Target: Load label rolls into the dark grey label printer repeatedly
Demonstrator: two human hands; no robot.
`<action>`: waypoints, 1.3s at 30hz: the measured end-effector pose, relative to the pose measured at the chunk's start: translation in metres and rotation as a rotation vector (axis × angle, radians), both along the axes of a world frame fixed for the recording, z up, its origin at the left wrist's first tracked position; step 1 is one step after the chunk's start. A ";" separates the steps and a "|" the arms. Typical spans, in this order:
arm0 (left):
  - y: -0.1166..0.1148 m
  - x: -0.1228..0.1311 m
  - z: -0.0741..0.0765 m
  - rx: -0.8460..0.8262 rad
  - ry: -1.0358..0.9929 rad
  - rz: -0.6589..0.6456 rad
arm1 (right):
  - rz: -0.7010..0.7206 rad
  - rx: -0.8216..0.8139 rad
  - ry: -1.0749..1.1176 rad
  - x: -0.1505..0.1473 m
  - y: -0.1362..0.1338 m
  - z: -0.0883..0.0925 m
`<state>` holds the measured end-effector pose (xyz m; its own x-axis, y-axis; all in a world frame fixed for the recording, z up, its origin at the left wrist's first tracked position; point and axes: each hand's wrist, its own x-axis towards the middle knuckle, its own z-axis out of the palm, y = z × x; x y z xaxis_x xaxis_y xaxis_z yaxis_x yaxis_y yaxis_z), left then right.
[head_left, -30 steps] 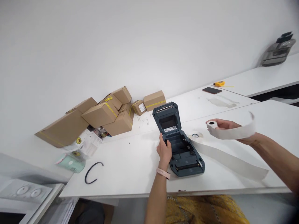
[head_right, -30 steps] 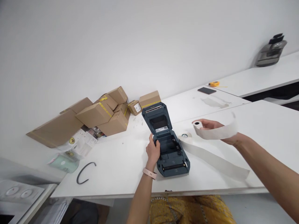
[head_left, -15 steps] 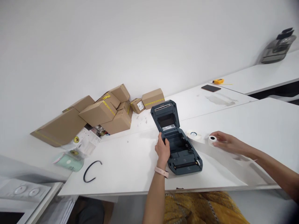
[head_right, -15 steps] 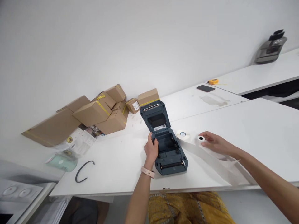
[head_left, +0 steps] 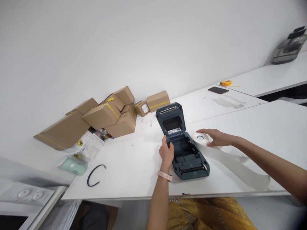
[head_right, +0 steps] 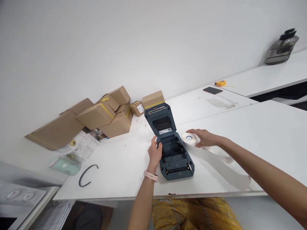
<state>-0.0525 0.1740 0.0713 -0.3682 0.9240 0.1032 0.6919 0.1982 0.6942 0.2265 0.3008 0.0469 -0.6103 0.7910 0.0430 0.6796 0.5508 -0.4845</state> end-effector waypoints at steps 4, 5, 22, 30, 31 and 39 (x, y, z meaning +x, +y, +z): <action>-0.001 0.000 -0.002 0.027 -0.005 0.002 | 0.070 -0.090 0.028 -0.011 -0.003 -0.006; -0.002 0.001 -0.002 0.040 -0.006 -0.004 | 0.070 -0.096 0.064 -0.010 -0.005 -0.007; 0.007 -0.013 -0.008 0.051 -0.061 -0.045 | 0.295 -0.179 0.314 -0.080 -0.065 0.085; 0.011 -0.022 -0.008 0.009 -0.135 -0.071 | 0.373 -0.085 -0.016 -0.111 -0.044 0.077; 0.011 -0.022 -0.008 0.009 -0.136 -0.071 | 0.378 -0.082 -0.038 -0.112 -0.044 0.077; 0.006 -0.018 -0.006 0.001 -0.130 -0.072 | 0.362 -0.094 -0.229 -0.127 -0.039 0.069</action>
<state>-0.0706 0.1803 0.0648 -0.3116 0.9483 0.0596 0.6084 0.1510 0.7791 0.0998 0.2621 0.1155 -0.8345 0.5180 -0.1880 0.5465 0.7341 -0.4031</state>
